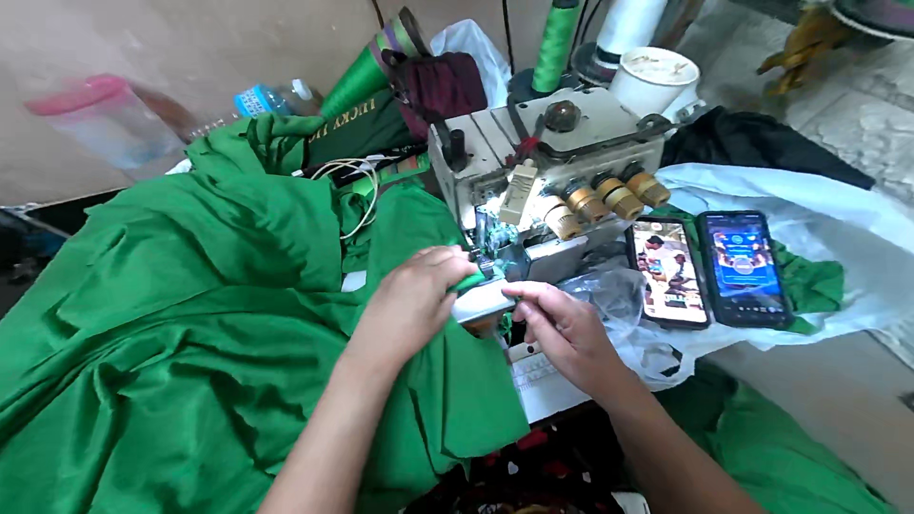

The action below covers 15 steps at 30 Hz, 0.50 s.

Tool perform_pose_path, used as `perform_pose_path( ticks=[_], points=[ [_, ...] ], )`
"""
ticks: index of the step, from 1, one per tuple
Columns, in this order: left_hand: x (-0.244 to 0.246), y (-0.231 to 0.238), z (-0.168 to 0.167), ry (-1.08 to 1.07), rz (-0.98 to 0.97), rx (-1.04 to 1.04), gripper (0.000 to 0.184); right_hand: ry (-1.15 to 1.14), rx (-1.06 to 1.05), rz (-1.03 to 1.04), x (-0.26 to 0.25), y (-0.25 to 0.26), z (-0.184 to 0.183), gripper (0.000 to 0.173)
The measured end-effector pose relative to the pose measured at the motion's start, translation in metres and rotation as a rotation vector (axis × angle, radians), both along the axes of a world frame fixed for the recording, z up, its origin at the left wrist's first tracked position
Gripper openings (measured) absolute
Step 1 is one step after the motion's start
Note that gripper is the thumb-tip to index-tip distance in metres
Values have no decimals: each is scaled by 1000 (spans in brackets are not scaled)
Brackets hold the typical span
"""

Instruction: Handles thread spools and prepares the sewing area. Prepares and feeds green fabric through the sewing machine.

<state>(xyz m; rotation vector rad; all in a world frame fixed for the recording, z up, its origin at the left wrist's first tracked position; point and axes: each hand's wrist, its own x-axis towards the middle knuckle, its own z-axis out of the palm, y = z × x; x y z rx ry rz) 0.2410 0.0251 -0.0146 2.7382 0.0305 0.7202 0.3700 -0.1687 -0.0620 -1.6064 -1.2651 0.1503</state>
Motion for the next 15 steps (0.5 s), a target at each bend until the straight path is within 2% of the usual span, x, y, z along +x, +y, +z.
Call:
perform_pose_path(
  ticks=[4,7,8,12,15],
  points=[
    [7,11,5,22,123,70,26,-129,-90,-79,-7,-8,5,33],
    [3,8,7,78,288,26,50,-190,-54,-96,-2,-22,8,31],
    [0,6,7,88,331,9,53,-205,-28,-127,3,-30,8,29],
    [-32,-3,2,84,435,-45,37,-299,-50,-431,47,-81,-1,28],
    [-59,-30,9,175,500,-6,45,-382,-196,-685,90,-132,-14,29]
  ],
)
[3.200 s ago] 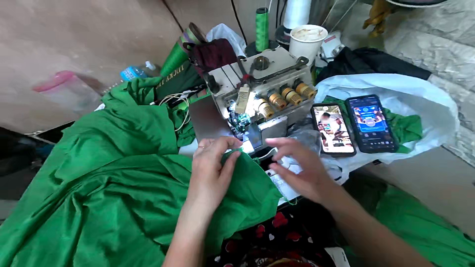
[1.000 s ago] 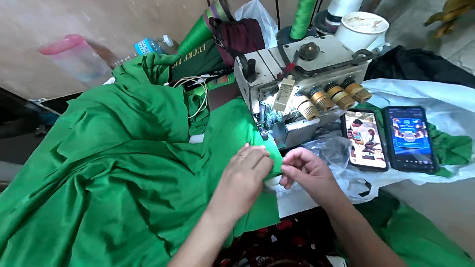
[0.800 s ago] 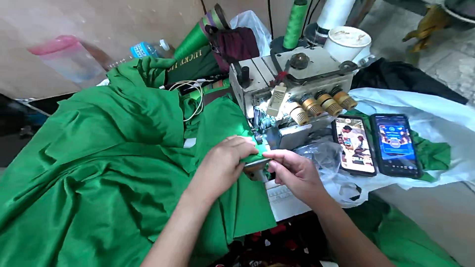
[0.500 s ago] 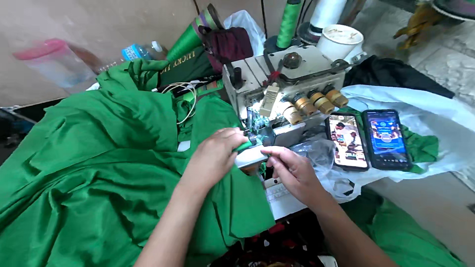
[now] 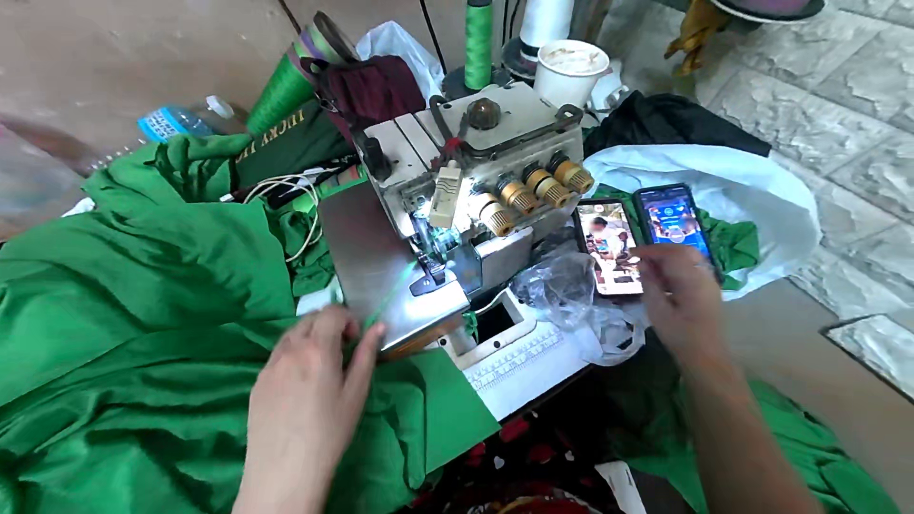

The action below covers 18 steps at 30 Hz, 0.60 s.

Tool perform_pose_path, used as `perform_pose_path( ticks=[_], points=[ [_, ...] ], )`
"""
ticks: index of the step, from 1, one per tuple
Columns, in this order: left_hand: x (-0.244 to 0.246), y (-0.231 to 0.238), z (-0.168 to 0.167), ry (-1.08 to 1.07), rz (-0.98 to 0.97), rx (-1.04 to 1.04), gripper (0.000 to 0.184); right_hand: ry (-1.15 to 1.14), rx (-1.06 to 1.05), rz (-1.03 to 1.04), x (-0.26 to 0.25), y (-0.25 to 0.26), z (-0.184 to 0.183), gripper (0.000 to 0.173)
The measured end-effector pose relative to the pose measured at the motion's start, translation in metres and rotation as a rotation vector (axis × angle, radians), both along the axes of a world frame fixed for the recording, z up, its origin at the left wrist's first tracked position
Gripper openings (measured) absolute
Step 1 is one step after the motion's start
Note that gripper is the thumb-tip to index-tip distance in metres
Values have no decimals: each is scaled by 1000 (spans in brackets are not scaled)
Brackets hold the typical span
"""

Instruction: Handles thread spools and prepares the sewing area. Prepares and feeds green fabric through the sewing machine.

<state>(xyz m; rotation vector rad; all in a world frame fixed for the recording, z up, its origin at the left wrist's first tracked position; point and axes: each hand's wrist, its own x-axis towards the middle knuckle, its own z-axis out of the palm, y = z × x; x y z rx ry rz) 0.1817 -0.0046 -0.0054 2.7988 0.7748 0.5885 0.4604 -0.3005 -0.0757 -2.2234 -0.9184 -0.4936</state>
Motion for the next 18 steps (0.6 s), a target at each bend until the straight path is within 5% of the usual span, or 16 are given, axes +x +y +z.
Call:
perform_pose_path(
  ticks=[4,6,13,18],
  points=[
    [11,-59,-7,51,-156,45,23,-36,-67,-289,25,-48,-15,33],
    [33,-72,-19,-15,-253,89,31,-22,-93,-344,27,-57,-17,36],
    [65,-73,-13,-6,-435,1,47,-20,-155,-344,29,-56,-23,37],
    [34,-47,-9,21,-393,-148,29,-13,-102,-317,24,-53,-11,37]
  ],
)
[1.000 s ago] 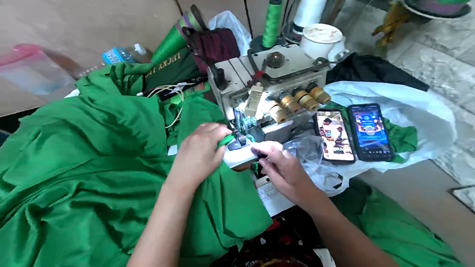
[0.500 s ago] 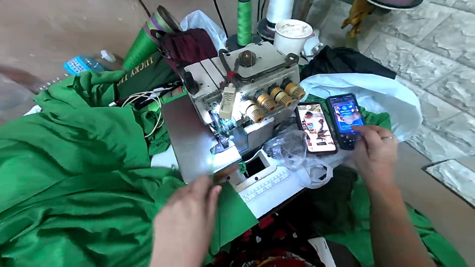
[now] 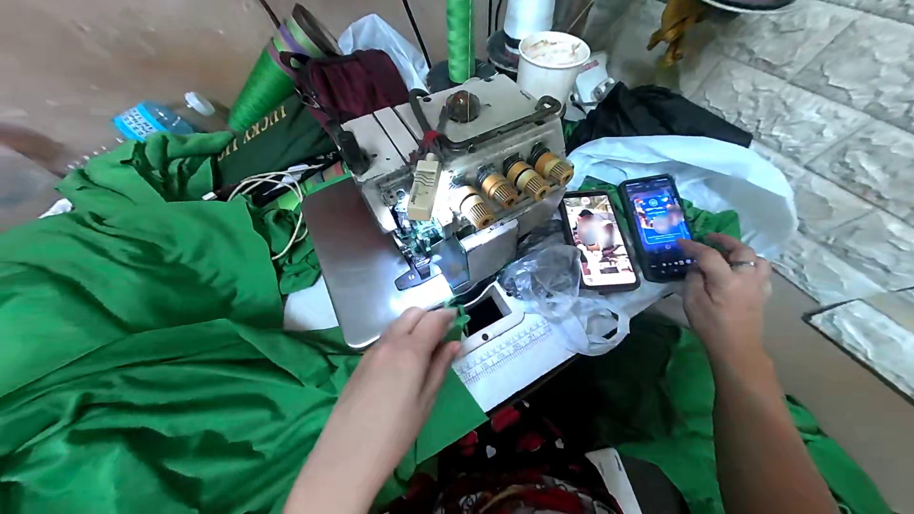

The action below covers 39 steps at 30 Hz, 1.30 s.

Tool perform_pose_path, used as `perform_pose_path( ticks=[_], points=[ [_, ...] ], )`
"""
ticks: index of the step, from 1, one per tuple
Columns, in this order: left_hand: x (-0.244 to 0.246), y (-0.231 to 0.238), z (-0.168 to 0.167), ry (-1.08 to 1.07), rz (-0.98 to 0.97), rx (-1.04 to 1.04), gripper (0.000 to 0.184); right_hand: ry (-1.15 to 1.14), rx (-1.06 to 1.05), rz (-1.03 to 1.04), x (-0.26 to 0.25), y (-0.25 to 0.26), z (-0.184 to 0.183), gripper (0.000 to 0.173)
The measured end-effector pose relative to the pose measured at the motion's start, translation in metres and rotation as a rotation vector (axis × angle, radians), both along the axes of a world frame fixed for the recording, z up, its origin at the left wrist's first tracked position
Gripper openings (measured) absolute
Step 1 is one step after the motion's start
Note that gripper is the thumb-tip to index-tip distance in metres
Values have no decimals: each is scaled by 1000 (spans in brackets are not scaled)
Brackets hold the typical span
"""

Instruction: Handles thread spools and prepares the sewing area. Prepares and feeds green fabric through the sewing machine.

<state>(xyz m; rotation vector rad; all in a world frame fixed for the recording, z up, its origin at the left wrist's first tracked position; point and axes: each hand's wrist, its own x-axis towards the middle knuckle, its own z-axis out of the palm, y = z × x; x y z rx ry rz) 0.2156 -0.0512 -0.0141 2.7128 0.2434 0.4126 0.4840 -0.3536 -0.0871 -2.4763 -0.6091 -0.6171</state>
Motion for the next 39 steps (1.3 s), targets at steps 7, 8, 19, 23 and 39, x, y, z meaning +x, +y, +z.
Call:
perform_pose_path(
  ticks=[7,8,19,23,39],
  points=[
    [-20,-6,8,-57,-99,90,19,160,350,750,-91,76,23,28],
    [-19,-11,9,-75,-114,116,21,268,404,889,-108,92,24,32],
    [-46,-3,15,-107,-124,157,30,481,427,1267,-153,140,32,21],
    [-52,11,14,-101,-160,120,36,358,336,1172,-147,129,30,26],
    [-55,28,1,-115,-123,241,40,315,194,1031,-132,86,12,30]
  ],
)
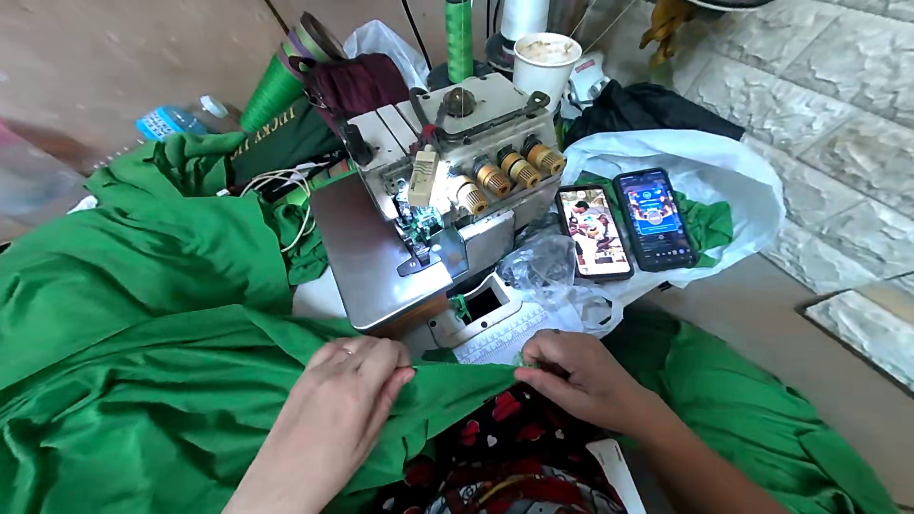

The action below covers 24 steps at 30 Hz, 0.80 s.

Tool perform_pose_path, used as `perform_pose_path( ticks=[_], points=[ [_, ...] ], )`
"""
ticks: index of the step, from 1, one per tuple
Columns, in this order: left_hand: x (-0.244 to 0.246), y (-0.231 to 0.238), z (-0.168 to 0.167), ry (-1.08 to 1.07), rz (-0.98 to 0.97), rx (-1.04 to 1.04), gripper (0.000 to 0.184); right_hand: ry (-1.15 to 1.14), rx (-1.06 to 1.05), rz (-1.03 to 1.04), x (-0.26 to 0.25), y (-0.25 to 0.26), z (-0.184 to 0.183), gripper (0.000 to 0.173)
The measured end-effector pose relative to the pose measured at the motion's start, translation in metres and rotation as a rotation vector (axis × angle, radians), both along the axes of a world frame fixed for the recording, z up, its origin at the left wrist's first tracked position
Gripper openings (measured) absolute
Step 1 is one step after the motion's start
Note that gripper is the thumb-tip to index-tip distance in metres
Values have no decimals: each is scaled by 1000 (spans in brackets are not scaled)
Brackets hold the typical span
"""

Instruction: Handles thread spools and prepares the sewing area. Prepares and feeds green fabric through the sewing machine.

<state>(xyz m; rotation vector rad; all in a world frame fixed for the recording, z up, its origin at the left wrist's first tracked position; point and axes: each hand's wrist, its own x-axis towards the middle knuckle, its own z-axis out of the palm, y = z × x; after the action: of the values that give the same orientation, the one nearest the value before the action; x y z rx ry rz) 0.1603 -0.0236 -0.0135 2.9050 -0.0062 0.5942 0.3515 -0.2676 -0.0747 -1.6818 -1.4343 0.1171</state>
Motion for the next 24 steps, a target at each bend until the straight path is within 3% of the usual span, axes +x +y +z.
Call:
perform_pose_path(
  ticks=[3,7,11,19,24],
  points=[
    [-1,2,3,-42,7,-57,42,-13,0,-163,16,-13,4,33],
    [-12,12,7,-104,124,-19,49,-239,11,-644,78,-52,-2,40],
    [-17,14,5,-103,188,-53,53,-344,-158,-967,121,-83,-16,56],
    [-15,18,2,-28,137,-108,33,-370,-265,-1027,131,-89,-27,61],
    [-16,19,3,-43,157,-106,35,-357,-313,-1046,136,-90,-29,62]
  ],
)
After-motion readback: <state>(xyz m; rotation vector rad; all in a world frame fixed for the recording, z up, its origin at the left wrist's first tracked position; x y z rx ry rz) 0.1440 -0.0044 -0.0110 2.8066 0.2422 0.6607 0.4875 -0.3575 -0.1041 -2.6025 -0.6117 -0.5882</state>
